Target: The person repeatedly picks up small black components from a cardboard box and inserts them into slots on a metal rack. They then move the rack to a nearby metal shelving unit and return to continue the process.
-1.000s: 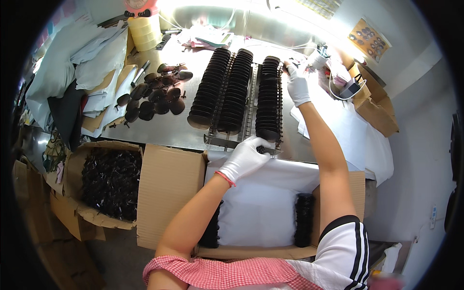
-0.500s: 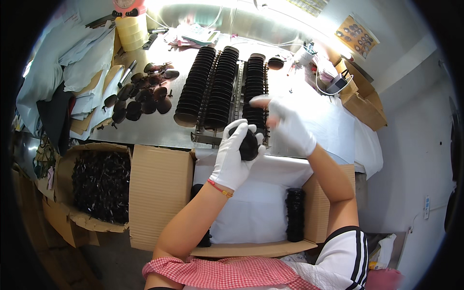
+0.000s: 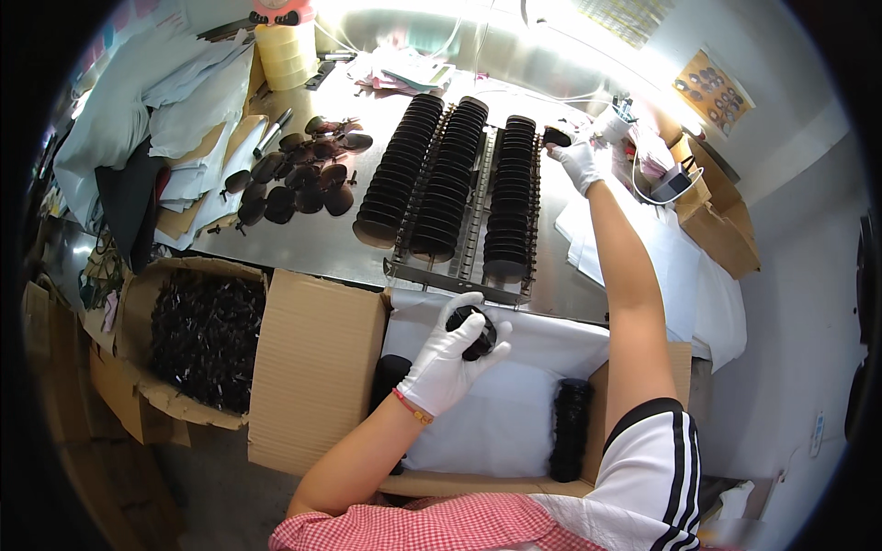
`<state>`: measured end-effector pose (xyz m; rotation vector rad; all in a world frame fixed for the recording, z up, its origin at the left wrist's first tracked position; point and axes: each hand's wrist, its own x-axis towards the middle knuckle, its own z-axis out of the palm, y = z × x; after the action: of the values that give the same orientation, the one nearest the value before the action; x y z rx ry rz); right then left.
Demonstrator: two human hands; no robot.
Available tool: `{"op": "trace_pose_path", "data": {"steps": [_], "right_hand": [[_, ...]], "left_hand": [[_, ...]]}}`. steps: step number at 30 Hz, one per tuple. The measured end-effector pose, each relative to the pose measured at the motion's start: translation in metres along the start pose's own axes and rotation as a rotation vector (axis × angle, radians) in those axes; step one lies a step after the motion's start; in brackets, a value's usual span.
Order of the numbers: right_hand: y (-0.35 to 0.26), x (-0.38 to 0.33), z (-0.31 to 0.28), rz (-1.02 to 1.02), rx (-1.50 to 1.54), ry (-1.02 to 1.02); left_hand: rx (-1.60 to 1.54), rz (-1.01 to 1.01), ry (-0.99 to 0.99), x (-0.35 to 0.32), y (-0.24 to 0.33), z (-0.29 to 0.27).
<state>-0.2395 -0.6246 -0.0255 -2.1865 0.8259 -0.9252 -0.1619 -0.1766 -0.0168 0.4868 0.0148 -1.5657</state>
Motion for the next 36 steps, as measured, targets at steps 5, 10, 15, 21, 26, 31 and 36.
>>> {"op": "trace_pose_path", "data": {"steps": [5, 10, 15, 21, 26, 31, 36], "right_hand": [[-0.003, -0.032, 0.034, -0.110, -0.944, 0.135], [-0.044, -0.048, 0.008, -0.153, -0.633, 0.455], [-0.139, -0.148, -0.029, 0.018, 0.154, 0.301], [-0.209, -0.289, -0.024, -0.268, -0.134, -0.179], [-0.218, -0.344, -0.052, 0.072, -0.549, -0.352], [-0.183, -0.362, -0.085, 0.370, -0.633, -0.467], [-0.131, -0.372, -0.090, 0.113, -0.897, -0.627]], "left_hand": [[0.274, 0.048, 0.018, 0.005, -0.009, -0.002], [0.388, 0.060, 0.117, 0.001, -0.017, 0.013], [0.432, 0.249, -0.020, 0.006, -0.026, 0.036], [0.126, 0.188, -0.126, 0.028, -0.064, 0.049], [0.325, 0.155, -0.147, 0.024, -0.113, 0.030], [0.184, -0.117, -0.166, 0.038, -0.155, 0.001], [0.950, 0.079, -0.299, 0.071, -0.174, -0.031]]}}
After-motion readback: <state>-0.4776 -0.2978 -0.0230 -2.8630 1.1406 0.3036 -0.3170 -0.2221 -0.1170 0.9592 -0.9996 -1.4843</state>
